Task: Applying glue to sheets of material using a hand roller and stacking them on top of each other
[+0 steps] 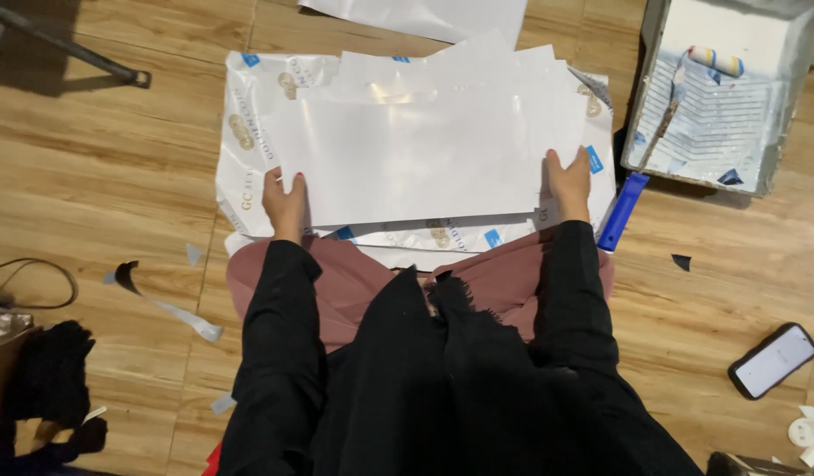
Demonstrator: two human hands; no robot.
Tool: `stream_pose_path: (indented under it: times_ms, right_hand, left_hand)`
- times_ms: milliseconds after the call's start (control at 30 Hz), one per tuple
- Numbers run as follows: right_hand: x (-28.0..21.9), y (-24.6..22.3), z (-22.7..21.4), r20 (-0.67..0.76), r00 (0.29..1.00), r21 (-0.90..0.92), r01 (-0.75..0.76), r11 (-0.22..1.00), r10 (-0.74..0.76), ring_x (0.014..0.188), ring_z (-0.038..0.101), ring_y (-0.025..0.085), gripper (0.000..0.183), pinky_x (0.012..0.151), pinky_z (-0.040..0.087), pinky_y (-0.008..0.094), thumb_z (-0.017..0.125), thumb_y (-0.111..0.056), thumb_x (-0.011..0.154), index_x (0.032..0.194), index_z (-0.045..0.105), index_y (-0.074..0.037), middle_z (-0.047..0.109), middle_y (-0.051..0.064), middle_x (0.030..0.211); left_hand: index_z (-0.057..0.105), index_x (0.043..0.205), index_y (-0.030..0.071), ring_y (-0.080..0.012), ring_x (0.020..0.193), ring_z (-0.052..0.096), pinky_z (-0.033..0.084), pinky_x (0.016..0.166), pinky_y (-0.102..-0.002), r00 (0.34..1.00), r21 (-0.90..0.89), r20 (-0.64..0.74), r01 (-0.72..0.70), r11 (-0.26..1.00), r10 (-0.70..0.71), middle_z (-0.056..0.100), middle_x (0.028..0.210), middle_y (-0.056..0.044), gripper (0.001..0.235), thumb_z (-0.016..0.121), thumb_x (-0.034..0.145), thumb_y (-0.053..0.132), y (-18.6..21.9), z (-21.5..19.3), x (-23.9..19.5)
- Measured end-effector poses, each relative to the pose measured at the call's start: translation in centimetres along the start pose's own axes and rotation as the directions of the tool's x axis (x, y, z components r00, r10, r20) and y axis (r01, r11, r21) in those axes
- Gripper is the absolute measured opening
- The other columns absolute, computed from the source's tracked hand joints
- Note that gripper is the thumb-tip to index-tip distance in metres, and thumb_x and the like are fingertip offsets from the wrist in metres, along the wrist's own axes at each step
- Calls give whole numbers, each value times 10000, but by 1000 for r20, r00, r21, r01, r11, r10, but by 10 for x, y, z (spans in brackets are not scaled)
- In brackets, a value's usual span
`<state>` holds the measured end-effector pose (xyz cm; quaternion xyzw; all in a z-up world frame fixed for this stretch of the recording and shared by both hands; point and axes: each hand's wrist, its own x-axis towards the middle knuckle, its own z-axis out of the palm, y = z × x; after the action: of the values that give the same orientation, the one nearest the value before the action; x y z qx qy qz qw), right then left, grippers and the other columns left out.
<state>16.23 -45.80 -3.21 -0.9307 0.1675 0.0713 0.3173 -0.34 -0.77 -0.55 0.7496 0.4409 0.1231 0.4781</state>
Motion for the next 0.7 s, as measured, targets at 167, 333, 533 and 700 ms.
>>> stream_pose_path:
  times_ms: [167,333,533,700]
  right_hand:
    - [10,0,-8,-125,988,-37,81,996,-85,1098,502,349,553,897,409,484,653,-348,838,1236,417,-44,515,204,1174]
    - [-30,-43,-43,-187,961,25,213,977,-205,965,595,329,412,787,473,452,609,-67,787,1170,463,-29,623,177,982]
    - [-4,3,-18,-57,998,34,33,999,-31,1265,335,327,671,1031,276,467,570,-321,899,1361,253,49,344,267,1352]
    - [15,63,5,83,944,519,-314,795,319,855,619,224,552,621,512,368,505,-579,866,1172,527,-120,627,42,1006]
  left_hand:
    - [520,1135,145,-321,1032,557,430,884,-430,998,-9,19,-58,998,58,621,998,-169,385,645,776,207,-4,-7,2]
    - [482,1166,157,-343,1107,520,402,938,-453,999,46,8,-47,998,46,582,1093,-218,415,639,782,153,23,-20,-14]
    - [449,1229,226,-265,1054,573,453,893,-409,997,160,22,74,984,-79,629,1054,-86,467,595,792,301,-20,-5,19]
    - [510,1210,52,-355,1120,497,417,893,-500,910,128,222,329,936,-350,542,1146,-206,607,424,848,532,5,-10,7]
